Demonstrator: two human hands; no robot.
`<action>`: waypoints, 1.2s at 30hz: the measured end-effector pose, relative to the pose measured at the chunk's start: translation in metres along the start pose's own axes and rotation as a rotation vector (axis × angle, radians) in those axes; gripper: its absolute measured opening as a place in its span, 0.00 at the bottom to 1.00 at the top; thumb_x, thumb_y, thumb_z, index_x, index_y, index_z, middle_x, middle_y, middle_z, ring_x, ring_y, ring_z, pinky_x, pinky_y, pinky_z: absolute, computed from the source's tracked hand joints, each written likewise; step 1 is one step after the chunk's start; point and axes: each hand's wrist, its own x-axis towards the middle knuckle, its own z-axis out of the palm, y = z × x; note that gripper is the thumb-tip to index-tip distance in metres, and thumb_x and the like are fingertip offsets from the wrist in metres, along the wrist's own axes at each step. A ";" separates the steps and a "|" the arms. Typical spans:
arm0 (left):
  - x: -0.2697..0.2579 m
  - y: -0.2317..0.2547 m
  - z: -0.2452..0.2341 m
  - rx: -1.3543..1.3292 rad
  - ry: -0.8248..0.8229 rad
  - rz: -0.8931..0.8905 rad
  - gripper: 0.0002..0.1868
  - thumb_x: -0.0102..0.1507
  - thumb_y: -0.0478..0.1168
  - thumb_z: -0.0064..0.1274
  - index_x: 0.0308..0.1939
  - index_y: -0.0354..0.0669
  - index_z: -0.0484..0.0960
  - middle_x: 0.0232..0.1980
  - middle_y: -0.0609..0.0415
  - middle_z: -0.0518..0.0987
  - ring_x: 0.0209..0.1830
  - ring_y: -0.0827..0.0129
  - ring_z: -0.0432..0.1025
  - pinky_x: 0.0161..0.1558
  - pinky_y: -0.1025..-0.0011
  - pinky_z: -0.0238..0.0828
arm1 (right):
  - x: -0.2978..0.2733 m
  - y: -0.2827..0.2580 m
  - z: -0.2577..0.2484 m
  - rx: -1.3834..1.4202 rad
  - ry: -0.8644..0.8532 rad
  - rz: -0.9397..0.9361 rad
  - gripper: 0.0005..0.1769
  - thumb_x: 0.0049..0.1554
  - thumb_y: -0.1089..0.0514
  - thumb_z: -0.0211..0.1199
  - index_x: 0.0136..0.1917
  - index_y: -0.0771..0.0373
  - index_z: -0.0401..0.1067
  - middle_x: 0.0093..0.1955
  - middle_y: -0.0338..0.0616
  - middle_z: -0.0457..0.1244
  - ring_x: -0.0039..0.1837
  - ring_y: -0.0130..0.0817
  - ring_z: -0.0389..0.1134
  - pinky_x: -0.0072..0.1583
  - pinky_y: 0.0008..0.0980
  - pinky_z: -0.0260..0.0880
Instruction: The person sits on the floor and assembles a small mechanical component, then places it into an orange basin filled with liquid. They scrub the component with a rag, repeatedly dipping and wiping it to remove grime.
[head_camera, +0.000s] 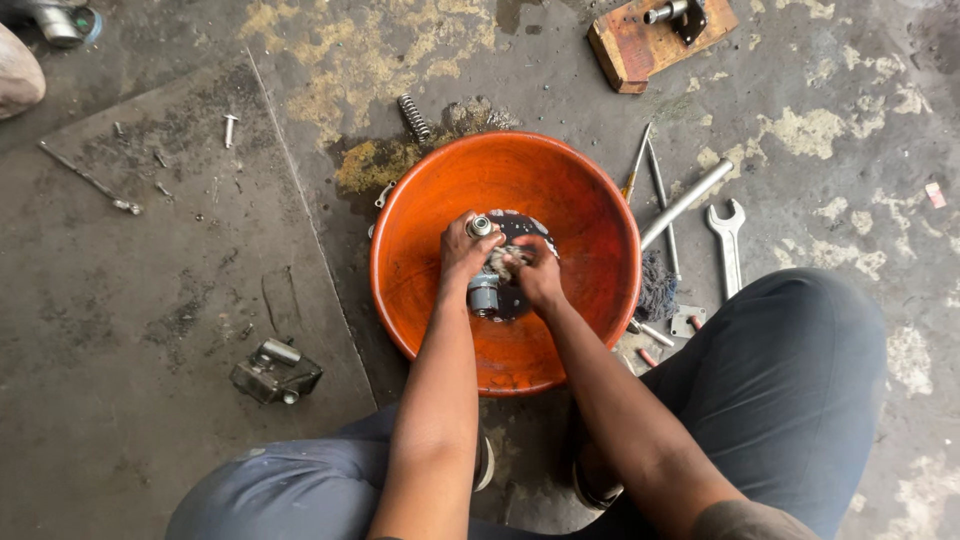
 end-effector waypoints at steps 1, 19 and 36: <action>0.002 0.000 -0.001 0.017 -0.005 -0.016 0.19 0.50 0.48 0.67 0.34 0.38 0.81 0.36 0.45 0.85 0.36 0.54 0.80 0.42 0.60 0.75 | 0.003 -0.002 -0.001 0.101 -0.095 -0.049 0.11 0.53 0.61 0.71 0.49 0.53 0.76 0.43 0.46 0.69 0.43 0.36 0.69 0.44 0.37 0.71; -0.003 -0.018 -0.013 -0.080 0.021 0.004 0.14 0.49 0.42 0.65 0.34 0.39 0.85 0.41 0.49 0.86 0.41 0.56 0.80 0.46 0.63 0.75 | -0.029 -0.005 0.022 -0.641 -0.129 -0.836 0.15 0.36 0.73 0.61 0.34 0.57 0.78 0.51 0.59 0.62 0.53 0.56 0.67 0.52 0.44 0.70; -0.010 -0.010 -0.018 -0.397 -0.034 -0.088 0.11 0.54 0.38 0.62 0.35 0.33 0.83 0.39 0.47 0.85 0.35 0.64 0.80 0.39 0.69 0.79 | 0.000 0.097 -0.018 -1.336 0.518 -0.490 0.32 0.44 0.47 0.65 0.59 0.59 0.63 0.55 0.58 0.70 0.57 0.52 0.72 0.51 0.49 0.74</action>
